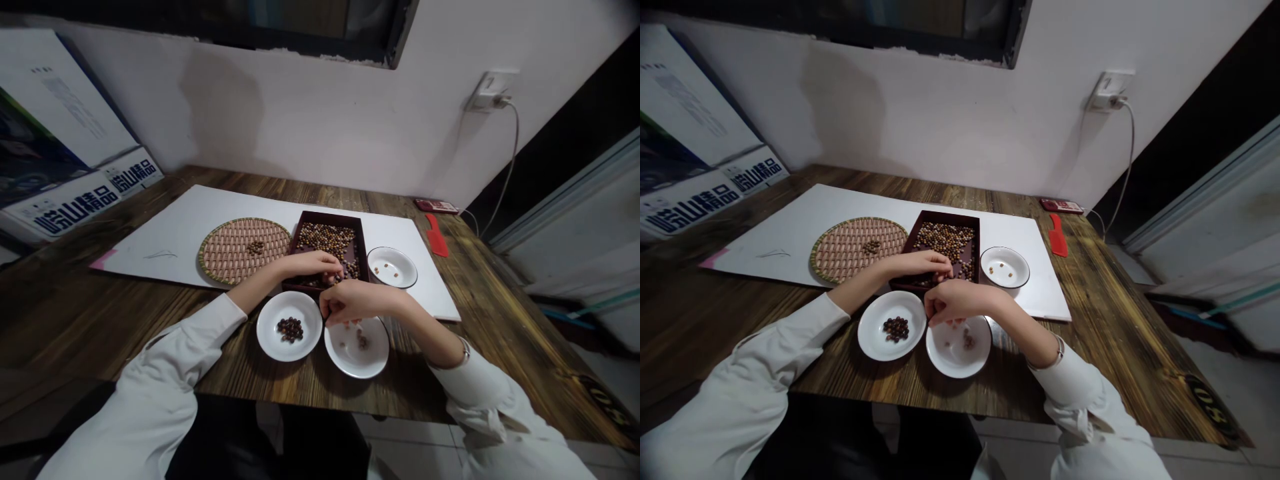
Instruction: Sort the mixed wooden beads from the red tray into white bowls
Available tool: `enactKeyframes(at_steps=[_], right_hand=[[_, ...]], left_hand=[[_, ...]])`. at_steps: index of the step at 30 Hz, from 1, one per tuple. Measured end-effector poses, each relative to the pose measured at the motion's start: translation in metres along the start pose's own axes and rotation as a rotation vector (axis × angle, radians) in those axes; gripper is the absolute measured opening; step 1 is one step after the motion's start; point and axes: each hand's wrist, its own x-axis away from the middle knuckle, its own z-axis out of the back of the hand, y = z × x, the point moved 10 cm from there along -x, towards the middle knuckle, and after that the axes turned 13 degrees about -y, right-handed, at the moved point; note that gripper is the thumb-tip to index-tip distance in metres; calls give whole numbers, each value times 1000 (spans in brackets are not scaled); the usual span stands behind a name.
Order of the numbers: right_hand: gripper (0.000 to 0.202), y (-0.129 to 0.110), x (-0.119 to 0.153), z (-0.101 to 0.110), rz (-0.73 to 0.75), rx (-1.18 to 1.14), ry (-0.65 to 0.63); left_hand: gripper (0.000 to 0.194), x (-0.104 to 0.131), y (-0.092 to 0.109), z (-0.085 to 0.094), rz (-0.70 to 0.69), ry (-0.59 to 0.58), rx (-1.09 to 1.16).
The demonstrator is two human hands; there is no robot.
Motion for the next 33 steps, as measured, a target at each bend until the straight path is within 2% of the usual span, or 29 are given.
enactKeyframes(at_steps=[4, 6, 11, 18, 33], right_hand=[[15, 2, 0, 0, -3, -3, 9], [15, 2, 0, 1, -8, -2, 11], [14, 1, 0, 0, -3, -10, 10], [13, 1, 0, 1, -3, -12, 10], [14, 1, -1, 1, 10, -5, 9]], left_hand=[[22, -5, 3, -18, -21, -125, -178], [21, -5, 4, -23, -23, -141, -255], [22, -3, 3, -17, 51, -36, -426], [20, -2, 2, -10, 88, 47, -516], [21, 1, -3, -3, 142, 96, -574]])
